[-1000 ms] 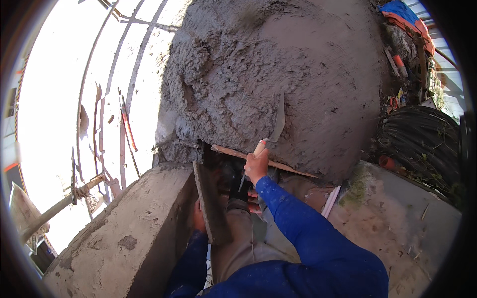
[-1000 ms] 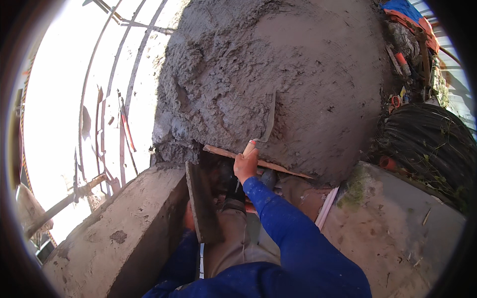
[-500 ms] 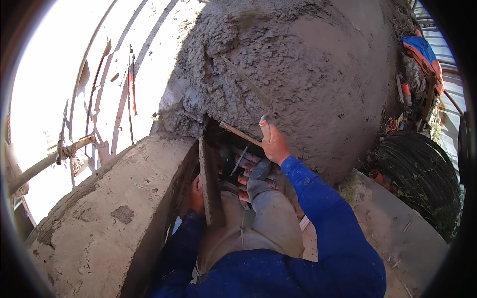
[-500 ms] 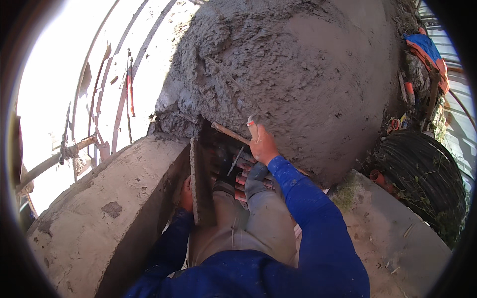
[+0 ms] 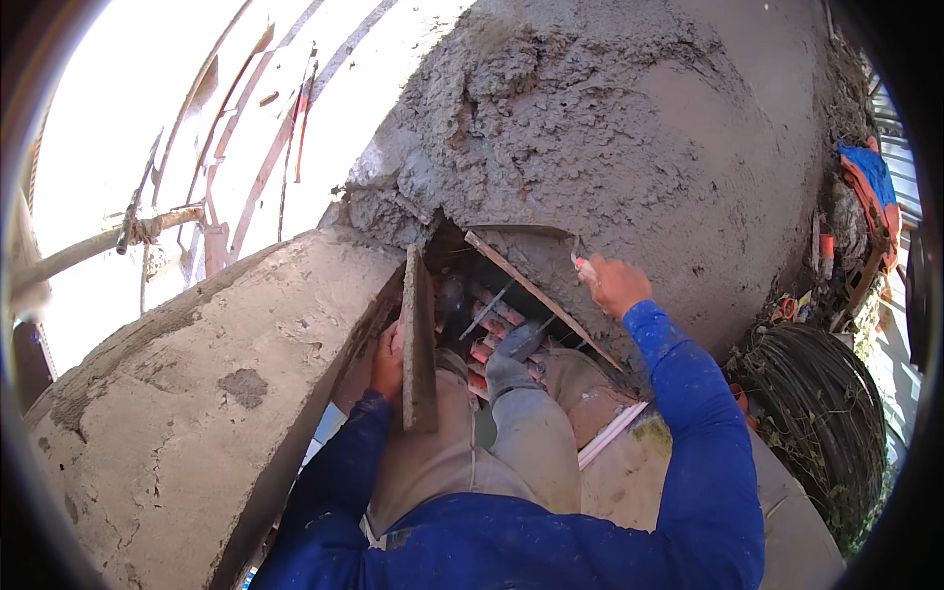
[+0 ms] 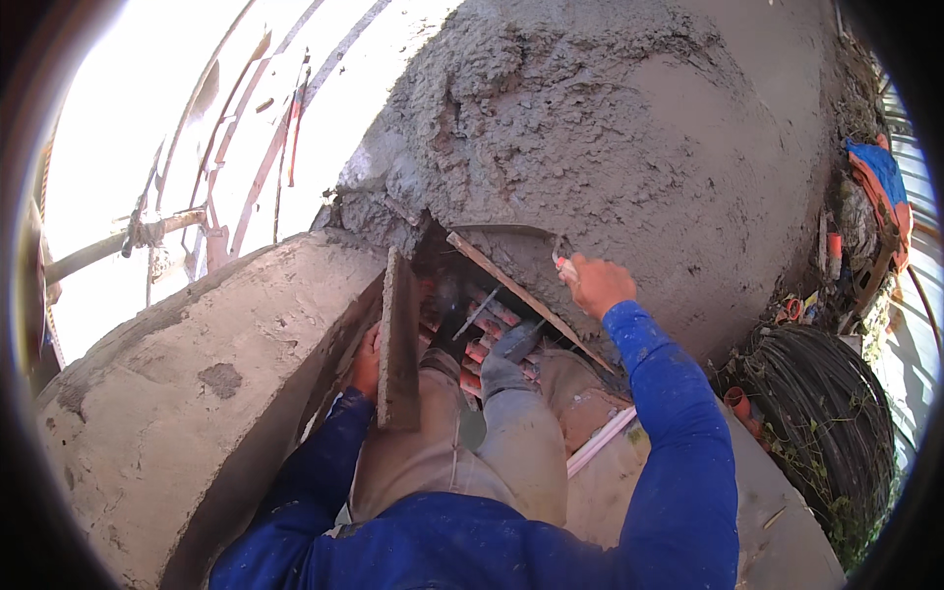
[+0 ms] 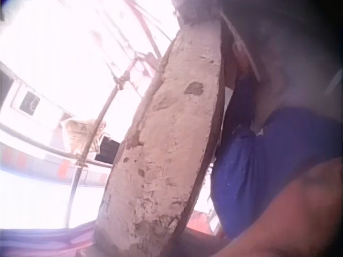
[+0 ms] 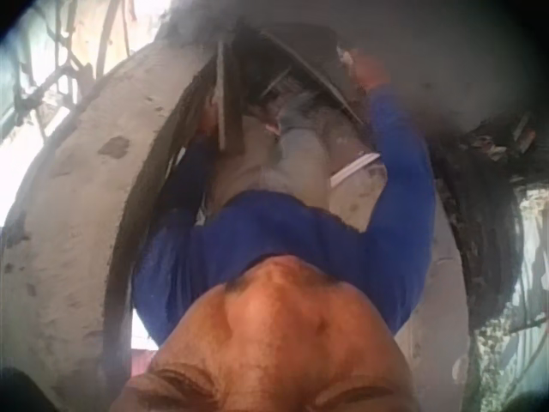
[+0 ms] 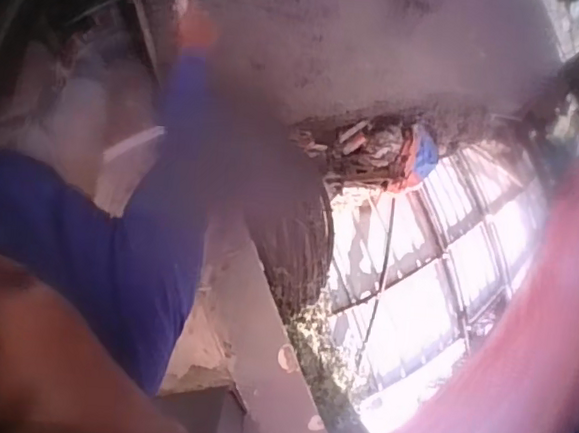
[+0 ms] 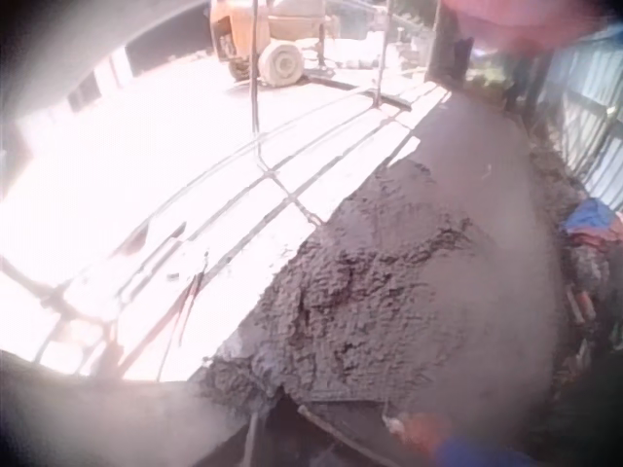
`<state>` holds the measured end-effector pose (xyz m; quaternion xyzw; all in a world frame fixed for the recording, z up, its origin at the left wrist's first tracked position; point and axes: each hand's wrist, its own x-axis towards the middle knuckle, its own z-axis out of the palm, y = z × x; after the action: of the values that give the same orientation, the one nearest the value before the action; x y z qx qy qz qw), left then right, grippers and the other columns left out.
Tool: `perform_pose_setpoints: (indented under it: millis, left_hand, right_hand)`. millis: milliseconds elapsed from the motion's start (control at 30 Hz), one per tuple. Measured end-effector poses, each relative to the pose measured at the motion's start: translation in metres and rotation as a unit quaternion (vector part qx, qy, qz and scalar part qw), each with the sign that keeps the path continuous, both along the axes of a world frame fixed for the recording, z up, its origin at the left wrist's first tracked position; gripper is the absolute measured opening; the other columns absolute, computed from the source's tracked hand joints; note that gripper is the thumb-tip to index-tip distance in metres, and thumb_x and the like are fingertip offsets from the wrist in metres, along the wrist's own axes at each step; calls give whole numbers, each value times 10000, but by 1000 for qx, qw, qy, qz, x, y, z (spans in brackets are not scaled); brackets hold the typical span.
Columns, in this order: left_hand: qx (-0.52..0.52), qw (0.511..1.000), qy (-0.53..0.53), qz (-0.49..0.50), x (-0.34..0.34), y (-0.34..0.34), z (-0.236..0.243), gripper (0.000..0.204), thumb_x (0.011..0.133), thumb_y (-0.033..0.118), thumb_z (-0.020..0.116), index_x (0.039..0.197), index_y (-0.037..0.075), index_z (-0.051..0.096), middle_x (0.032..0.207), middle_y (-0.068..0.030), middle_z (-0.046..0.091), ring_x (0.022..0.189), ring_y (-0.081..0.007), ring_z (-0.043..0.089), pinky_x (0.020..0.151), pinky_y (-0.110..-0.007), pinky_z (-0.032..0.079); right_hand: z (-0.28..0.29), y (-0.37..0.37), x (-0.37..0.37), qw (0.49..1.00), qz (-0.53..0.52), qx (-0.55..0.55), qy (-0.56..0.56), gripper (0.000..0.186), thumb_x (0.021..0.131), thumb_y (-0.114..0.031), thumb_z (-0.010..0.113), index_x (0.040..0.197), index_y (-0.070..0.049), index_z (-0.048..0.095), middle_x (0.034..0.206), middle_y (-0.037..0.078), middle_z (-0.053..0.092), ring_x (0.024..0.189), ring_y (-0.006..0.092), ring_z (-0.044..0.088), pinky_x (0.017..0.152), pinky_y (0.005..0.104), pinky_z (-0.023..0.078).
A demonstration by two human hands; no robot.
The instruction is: The person applies wet cement to a wall using a trowel and smooths it with a float. They repeatedly scoop cement from a hawk and spread it over the surface, working around a window opening.
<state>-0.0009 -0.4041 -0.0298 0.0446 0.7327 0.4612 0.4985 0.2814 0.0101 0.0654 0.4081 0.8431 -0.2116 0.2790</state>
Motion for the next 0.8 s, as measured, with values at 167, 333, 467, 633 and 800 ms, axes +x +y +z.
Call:
perform_pose_setpoints:
  millis: [167,333,467,633,800]
  left_hand:
    - [-16,999,-27,35,12,2,12,543,994,31,562,1535,45,516,1452,-117,608,1313,-204,583,1130,-330,453]
    - [-10,999,30,-7,21,-15,-12,589,968,6,551,1553,47,495,1446,-114,607,1315,-214,584,1129,-328,457]
    - [-6,992,-90,85,36,39,26,626,934,-24,559,1551,50,486,1421,-107,614,1260,-197,613,1070,-328,504]
    - [49,976,-120,176,23,81,25,630,915,-40,614,1527,28,486,1369,-110,633,1160,-176,653,987,-325,551]
    - [99,969,-130,182,12,119,24,627,911,-42,633,1519,23,492,1339,-112,653,1157,-178,657,979,-310,547]
  right_hand:
    - [0,59,-33,997,71,32,5,409,1049,-511,563,1140,-121,641,957,181,752,883,415,736,754,558,569]
    - [18,106,-68,993,16,110,30,422,1057,-518,549,1140,-113,635,932,181,752,889,419,733,765,564,563]
    - [38,118,-80,992,-25,124,19,439,1066,-524,531,1155,-106,631,937,189,757,902,431,731,771,571,560]
    - [42,51,-93,997,67,35,-8,446,1070,-526,526,1124,-96,632,960,198,754,911,447,722,779,573,557]
    - [0,72,-121,996,-10,88,23,450,1056,-532,544,1086,-91,628,949,205,746,906,460,712,774,570,554]
